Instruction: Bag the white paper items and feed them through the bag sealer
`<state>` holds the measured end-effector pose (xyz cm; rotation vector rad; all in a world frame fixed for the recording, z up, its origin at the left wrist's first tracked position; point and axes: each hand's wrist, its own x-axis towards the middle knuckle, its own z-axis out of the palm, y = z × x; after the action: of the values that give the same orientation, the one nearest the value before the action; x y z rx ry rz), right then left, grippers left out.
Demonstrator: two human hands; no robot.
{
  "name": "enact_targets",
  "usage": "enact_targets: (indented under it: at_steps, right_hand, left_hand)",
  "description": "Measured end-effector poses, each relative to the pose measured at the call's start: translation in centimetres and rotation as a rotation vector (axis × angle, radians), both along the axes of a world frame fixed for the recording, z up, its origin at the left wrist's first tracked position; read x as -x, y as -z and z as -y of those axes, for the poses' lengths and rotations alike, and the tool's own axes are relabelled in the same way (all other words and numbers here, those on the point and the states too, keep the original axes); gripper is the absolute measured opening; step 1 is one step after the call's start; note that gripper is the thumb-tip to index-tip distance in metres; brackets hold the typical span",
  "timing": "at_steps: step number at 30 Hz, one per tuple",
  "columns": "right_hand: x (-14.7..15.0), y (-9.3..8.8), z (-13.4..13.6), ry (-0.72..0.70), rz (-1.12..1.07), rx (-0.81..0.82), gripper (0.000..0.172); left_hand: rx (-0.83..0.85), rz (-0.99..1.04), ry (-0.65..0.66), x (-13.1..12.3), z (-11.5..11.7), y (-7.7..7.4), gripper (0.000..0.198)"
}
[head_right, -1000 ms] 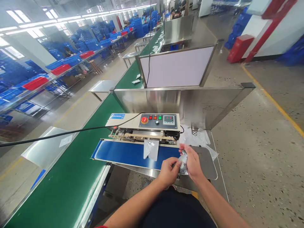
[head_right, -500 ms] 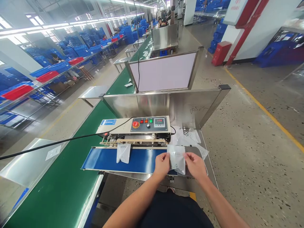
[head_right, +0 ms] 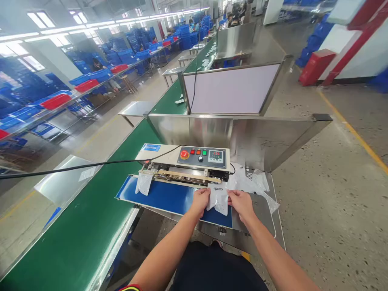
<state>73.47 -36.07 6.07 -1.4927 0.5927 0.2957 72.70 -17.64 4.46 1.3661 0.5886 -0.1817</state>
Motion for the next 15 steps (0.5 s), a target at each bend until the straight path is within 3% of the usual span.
enact_targets:
  at_steps: [4, 7, 11, 15]
  right_hand:
    - [0.7, -0.7, -0.8, -0.086, -0.028, 0.042, 0.042]
    - [2.9, -1.3, -1.0, -0.22, -0.047, 0.092, 0.053]
    - [6.1, -1.7, -3.3, -0.564, -0.112, 0.128, 0.066]
    - [9.2, -1.2, -8.3, -0.882, -0.157, 0.121, 0.069]
  left_hand:
    - [-0.043, 0.076, -0.157, 2.0, -2.8, -1.2, 0.048]
    - [-0.119, 0.196, -0.364, 5.6, -4.9, -1.5, 0.048]
    - [-0.172, 0.169, -0.566, 13.0, -7.9, -0.5, 0.051]
    - [-0.145, -0.087, -0.828, 22.1, -10.5, 2.2, 0.044]
